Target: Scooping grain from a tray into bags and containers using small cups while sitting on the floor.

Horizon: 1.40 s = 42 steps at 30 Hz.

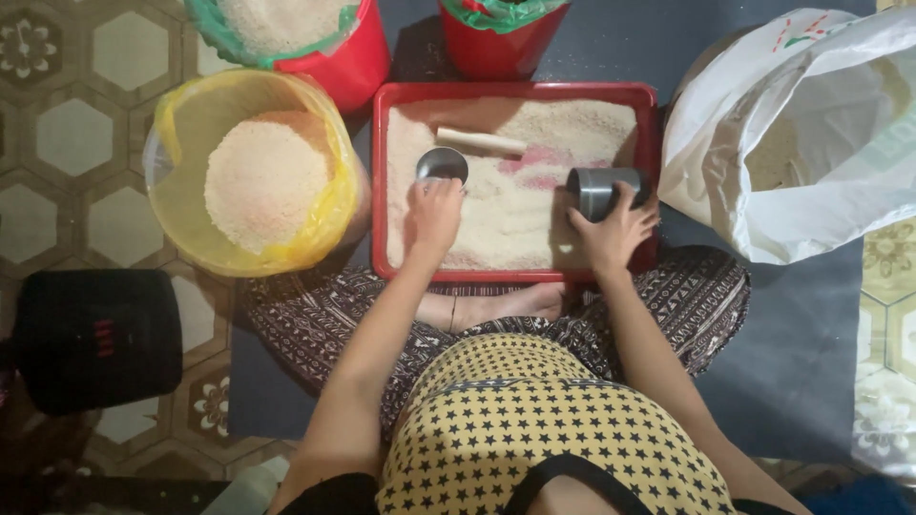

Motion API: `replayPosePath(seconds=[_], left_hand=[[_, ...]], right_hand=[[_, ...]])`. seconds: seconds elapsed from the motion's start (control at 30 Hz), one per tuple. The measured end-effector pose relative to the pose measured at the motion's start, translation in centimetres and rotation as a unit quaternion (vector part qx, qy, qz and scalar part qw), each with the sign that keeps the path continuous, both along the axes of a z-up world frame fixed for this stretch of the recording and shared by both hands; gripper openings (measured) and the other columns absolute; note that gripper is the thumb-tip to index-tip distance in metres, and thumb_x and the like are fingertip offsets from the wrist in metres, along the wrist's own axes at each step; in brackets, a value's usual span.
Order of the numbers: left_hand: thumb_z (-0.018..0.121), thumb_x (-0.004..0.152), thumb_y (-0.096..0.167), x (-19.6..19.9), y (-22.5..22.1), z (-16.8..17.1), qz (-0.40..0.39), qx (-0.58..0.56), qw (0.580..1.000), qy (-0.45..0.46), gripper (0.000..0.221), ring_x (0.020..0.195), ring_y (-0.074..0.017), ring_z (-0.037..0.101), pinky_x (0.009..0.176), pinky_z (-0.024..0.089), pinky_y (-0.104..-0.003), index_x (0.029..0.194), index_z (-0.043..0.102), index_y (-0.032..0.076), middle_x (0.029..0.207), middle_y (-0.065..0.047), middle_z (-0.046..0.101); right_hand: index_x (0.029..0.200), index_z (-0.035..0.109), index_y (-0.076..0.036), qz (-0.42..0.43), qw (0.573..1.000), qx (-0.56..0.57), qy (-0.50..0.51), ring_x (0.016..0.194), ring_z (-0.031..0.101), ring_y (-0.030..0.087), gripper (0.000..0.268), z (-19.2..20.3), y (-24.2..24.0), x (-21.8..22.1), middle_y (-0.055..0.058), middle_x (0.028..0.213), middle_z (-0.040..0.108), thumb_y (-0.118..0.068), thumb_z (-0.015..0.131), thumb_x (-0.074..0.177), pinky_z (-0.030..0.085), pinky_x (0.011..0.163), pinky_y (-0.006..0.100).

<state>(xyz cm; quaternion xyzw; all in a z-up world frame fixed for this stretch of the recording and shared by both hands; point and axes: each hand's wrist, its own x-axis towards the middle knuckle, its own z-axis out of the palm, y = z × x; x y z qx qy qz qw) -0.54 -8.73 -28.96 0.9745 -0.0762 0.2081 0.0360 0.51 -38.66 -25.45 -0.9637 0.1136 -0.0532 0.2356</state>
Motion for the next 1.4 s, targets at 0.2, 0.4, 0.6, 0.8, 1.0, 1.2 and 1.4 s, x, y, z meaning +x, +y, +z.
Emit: replayPosePath(seconds=[0.2,0.4,0.6,0.8,1.0,1.2,1.4], left_hand=[[0.05,0.102,0.041,1.6,-7.1,1.8,0.11,-0.151,0.966,0.176,0.021,0.087,-0.0247,0.072,0.089,0.053,-0.05,0.095,0.058,0.022,0.086,0.0,0.071],[0.02,0.104,0.068,0.9,-9.7,5.8,0.218,-0.409,0.79,0.402,0.061,0.105,-0.0516,0.069,0.088,0.054,-0.07,0.149,0.042,0.032,0.15,-0.014,0.047],[0.028,0.103,0.063,0.2,-5.3,10.0,0.3,-0.485,0.732,0.372,0.068,0.13,-0.0472,0.057,0.113,0.041,-0.061,0.155,0.042,0.022,0.151,-0.009,0.055],[0.059,0.096,0.023,3.9,-1.5,3.0,0.098,-0.15,0.98,0.087,0.008,0.075,-0.0349,0.076,0.093,0.049,-0.057,0.099,0.063,0.017,0.073,-0.009,0.072],[0.058,0.096,0.024,4.0,-3.7,-3.3,-0.181,-0.04,0.982,-0.028,0.012,0.088,-0.0259,0.066,0.089,0.048,-0.041,0.101,0.068,0.018,0.081,-0.006,0.067],[0.07,0.091,0.028,7.5,-1.9,-3.2,-0.072,-0.158,0.985,-0.022,0.021,0.095,-0.0308,0.061,0.083,0.05,-0.046,0.108,0.064,0.018,0.099,-0.007,0.06],[0.053,0.101,0.016,10.1,2.3,-0.6,0.016,-0.204,0.976,0.078,0.019,0.105,-0.0318,0.058,0.091,0.048,-0.046,0.117,0.063,0.011,0.112,-0.009,0.061]], right_hand=[[0.133,0.049,-0.026,-0.007,0.999,0.046,-0.017,0.136,0.031,0.052,0.087,-0.3,4.6,0.7,0.027,0.149,0.025,-0.051,0.094,0.063,0.037,0.104,0.068],[0.132,0.052,-0.029,-0.065,0.988,0.132,-0.052,0.128,0.044,0.055,0.085,-2.4,1.2,1.6,0.027,0.141,0.035,-0.05,0.095,0.061,0.039,0.104,0.065],[0.134,0.048,-0.024,-0.185,0.82,0.54,0.034,0.123,0.048,0.038,0.066,-4.4,-4.9,1.8,0.019,0.135,0.051,-0.042,0.09,0.086,0.037,0.095,0.065],[0.15,0.04,-0.023,-0.12,0.875,0.469,0.019,0.131,0.045,0.033,0.082,-3.4,-4.8,3.3,0.015,0.151,0.038,-0.045,0.092,0.09,0.033,0.093,0.06],[0.137,0.049,-0.013,0.065,0.935,0.3,-0.176,0.114,0.054,0.036,0.088,6.6,2.4,4.3,0.02,0.127,0.049,-0.028,0.104,0.07,0.044,0.097,0.047],[0.132,0.055,-0.01,0.196,0.936,0.158,-0.246,0.142,0.027,0.053,0.082,11.0,6.9,5.4,0.027,0.158,0.02,-0.017,0.104,0.066,0.024,0.119,0.063],[0.135,0.06,-0.018,0.297,0.918,0.016,-0.263,0.147,0.023,0.052,0.092,9.9,8.5,6.1,0.027,0.163,0.015,-0.027,0.109,0.058,0.018,0.12,0.069]])
